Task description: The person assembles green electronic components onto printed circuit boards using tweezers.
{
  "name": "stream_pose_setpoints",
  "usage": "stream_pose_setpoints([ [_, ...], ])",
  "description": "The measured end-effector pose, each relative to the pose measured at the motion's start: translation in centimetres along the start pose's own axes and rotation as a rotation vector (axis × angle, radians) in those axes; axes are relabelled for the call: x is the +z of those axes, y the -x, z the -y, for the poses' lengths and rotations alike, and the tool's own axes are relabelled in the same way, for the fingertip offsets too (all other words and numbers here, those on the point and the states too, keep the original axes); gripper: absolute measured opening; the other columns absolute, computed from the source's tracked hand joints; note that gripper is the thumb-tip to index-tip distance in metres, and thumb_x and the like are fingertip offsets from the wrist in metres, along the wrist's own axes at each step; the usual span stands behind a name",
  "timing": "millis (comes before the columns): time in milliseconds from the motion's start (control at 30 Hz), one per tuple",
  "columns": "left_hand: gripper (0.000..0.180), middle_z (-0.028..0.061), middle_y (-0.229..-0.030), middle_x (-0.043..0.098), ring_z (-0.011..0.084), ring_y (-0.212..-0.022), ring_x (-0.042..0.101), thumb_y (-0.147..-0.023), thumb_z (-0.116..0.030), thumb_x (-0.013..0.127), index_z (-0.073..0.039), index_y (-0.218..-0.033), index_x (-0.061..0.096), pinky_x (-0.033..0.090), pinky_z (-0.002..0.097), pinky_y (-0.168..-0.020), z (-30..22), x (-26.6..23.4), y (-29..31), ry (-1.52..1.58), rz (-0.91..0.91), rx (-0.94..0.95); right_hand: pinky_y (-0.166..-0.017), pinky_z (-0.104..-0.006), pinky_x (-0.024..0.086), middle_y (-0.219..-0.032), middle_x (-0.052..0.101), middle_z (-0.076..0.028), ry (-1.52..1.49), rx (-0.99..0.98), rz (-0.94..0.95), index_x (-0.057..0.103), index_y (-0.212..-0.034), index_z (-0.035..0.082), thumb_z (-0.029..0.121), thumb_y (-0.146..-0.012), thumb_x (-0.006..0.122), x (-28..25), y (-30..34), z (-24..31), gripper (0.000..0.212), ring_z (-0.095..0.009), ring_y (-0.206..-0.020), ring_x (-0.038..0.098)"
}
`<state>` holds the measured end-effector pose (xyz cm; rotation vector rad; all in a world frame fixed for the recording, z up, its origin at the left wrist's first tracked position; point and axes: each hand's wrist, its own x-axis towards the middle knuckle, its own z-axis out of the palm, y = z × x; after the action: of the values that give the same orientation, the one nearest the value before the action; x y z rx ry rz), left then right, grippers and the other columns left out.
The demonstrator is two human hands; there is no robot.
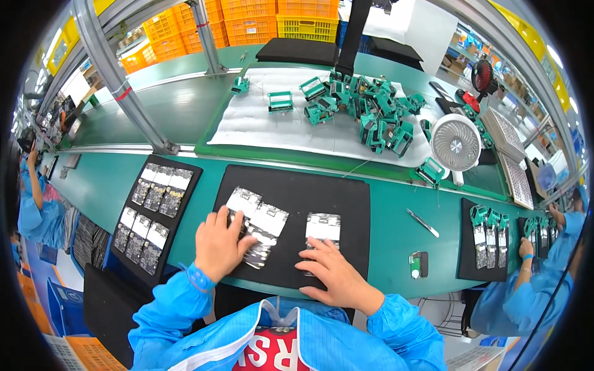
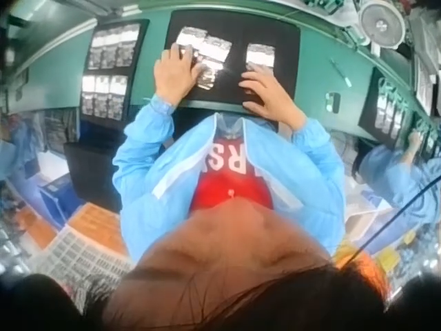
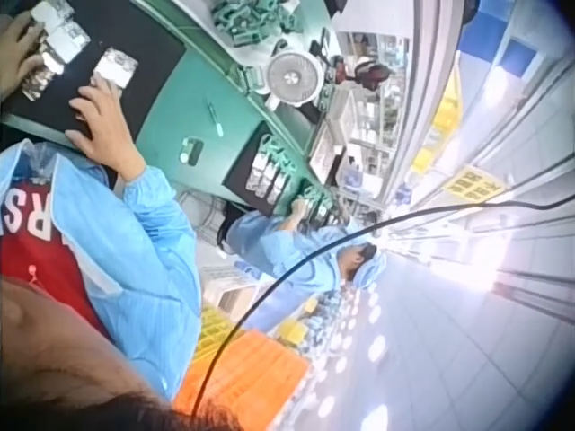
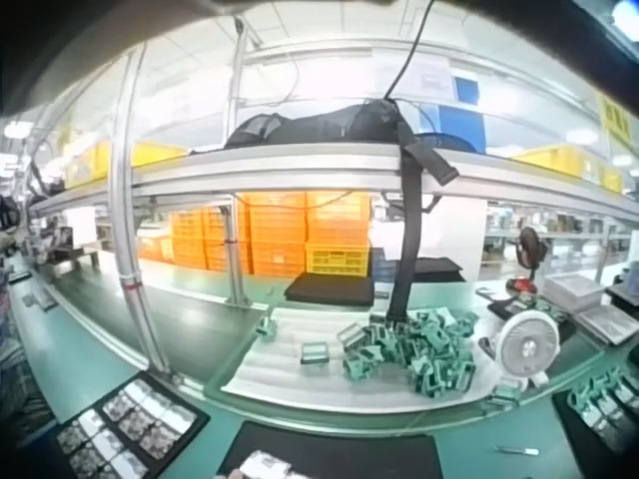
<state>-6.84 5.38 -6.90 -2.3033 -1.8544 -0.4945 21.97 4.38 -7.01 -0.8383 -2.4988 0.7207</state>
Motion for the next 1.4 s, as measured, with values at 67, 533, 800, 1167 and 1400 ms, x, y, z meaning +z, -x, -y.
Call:
stream_pose_setpoints([
  [67,0.055,0.0185,-0.115,0.059,0.0299,-0.087,0.056,-0.083,-0.044,0.072,-0.004,-0.120,0.065,0.046,0.0407,-0.067,-1.4,-0.6,1.9,0.039,-0.039,0.094,-0.118,-0.0590,0.027,-0.136,0.054,-0.014,-0.107,-0.024,-0.019,0.060,-0.125,0.010,0.021,-0.081,0.080,-0.1,-0.2,-0.1,0.050,-0.040,-0.140,0.040],
  [533,0.061,0.0177,-0.146,0.047,0.0393,-0.139,0.040,-0.083,-0.043,0.074,-0.015,-0.136,0.059,0.032,0.0588,-0.112,-8.1,2.6,1.1,0.549,0.014,0.436,-0.081,-0.0452,0.045,-0.098,0.059,-0.012,0.659,0.674,-0.609,0.060,-0.094,0.006,0.013,-0.083,0.073,-8.8,11.9,-14.9,0.019,-0.034,-0.095,0.056],
  [800,0.058,0.0151,-0.148,0.047,0.0390,-0.140,0.039,-0.086,-0.043,0.072,-0.018,-0.137,0.059,0.032,0.0563,-0.114,-8.9,4.5,0.8,0.543,0.030,0.407,-0.062,-0.0445,0.048,-0.080,0.065,-0.014,0.535,0.623,-0.670,0.058,-0.100,0.009,0.017,-0.089,0.071,-8.0,5.9,-8.3,0.019,-0.034,-0.071,0.063],
  [1167,0.055,0.0177,-0.144,0.051,0.0397,-0.137,0.042,-0.084,-0.039,0.074,-0.013,-0.132,0.062,0.033,0.0548,-0.113,-8.9,4.2,0.6,0.582,0.012,0.391,-0.056,-0.0424,0.048,-0.068,0.065,-0.008,0.593,0.377,-0.300,0.061,-0.091,0.012,0.023,-0.087,0.071,-1.5,-2.4,-0.5,0.015,-0.029,-0.062,0.065],
  [1400,0.057,0.0170,-0.142,0.052,0.0401,-0.137,0.043,-0.083,-0.041,0.075,-0.013,-0.131,0.063,0.034,0.0559,-0.112,-8.8,4.5,0.8,0.571,0.001,0.387,-0.054,-0.0416,0.049,-0.070,0.068,-0.008,0.569,0.472,-0.309,0.060,-0.097,0.010,0.020,-0.090,0.067,-0.7,-3.0,0.1,0.014,-0.029,-0.061,0.067],
])
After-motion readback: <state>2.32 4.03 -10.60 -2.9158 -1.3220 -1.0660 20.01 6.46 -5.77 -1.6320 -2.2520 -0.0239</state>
